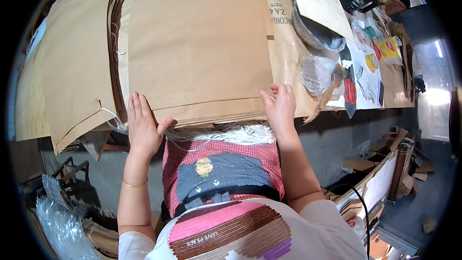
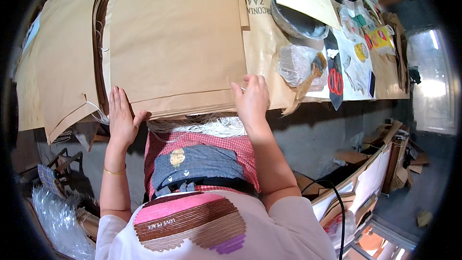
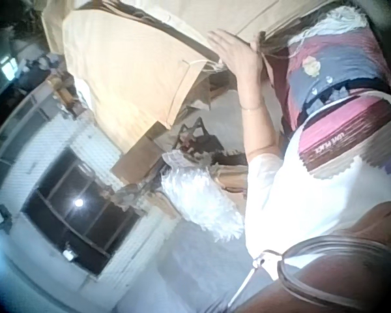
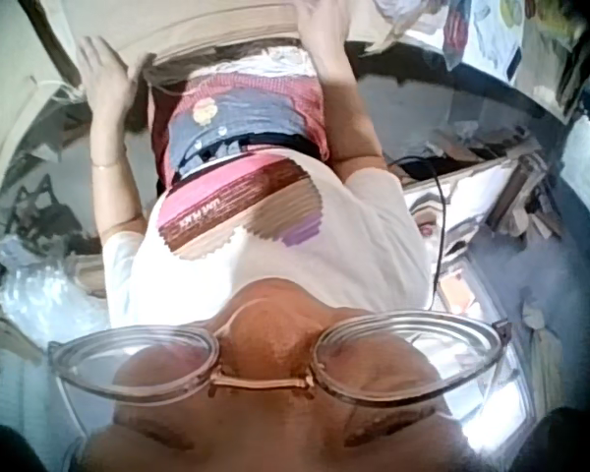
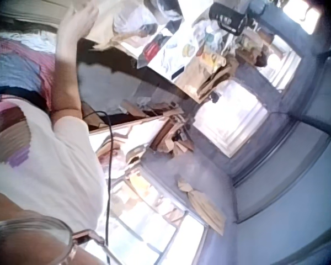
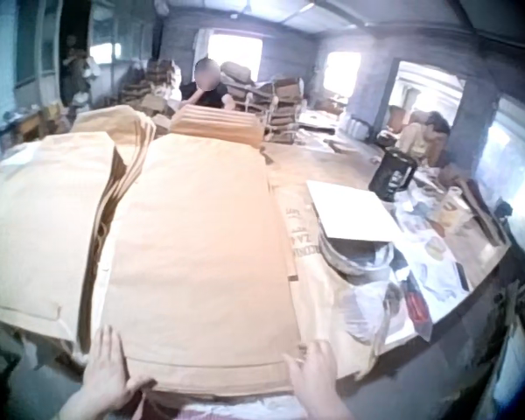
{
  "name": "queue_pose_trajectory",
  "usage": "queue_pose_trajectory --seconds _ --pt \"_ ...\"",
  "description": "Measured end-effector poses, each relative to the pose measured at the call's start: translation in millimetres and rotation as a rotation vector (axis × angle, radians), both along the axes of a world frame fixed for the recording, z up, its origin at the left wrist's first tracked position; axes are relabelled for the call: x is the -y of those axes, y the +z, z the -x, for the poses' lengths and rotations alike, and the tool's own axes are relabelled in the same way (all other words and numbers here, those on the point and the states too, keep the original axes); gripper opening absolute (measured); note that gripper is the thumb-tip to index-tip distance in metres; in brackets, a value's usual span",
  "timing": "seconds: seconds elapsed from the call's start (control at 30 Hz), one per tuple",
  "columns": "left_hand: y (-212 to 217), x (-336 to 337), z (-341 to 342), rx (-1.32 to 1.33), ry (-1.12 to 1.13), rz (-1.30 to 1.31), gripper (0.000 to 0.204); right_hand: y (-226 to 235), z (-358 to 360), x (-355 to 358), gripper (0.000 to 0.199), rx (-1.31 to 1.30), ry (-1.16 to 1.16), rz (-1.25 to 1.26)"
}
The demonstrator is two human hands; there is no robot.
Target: The person repeatedly applies glue to the edge of flat cardboard pieces using a brush, then folds and presses the edges to form box shapes. The process is repeated for multiple cardboard pieces in a workshop setting.
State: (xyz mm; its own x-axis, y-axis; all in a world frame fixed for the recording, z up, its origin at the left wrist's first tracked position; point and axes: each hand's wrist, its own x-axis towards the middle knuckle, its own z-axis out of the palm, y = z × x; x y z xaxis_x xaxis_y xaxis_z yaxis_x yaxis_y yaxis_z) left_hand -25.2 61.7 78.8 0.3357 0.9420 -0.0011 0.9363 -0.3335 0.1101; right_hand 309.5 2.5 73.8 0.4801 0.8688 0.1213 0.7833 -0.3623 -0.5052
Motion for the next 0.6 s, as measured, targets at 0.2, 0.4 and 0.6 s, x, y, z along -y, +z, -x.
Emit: queue_pose_trajectory --seconds 0.2,0.4,0.6 --pt "2 -3 -5 0.037 -0.006 0.002 0.09 -1 -7 -10 0.028 -0.199 -0.102 0.065" --pt "8 3 29 0.696 0.346 -0.096 0.052 57 -19 17 0.054 -1.352 0.044 -0.32" --pt "10 23 30 1.105 0.381 0.208 0.02 3 -37 22 0.03 -0.626 0.226 -0.135"
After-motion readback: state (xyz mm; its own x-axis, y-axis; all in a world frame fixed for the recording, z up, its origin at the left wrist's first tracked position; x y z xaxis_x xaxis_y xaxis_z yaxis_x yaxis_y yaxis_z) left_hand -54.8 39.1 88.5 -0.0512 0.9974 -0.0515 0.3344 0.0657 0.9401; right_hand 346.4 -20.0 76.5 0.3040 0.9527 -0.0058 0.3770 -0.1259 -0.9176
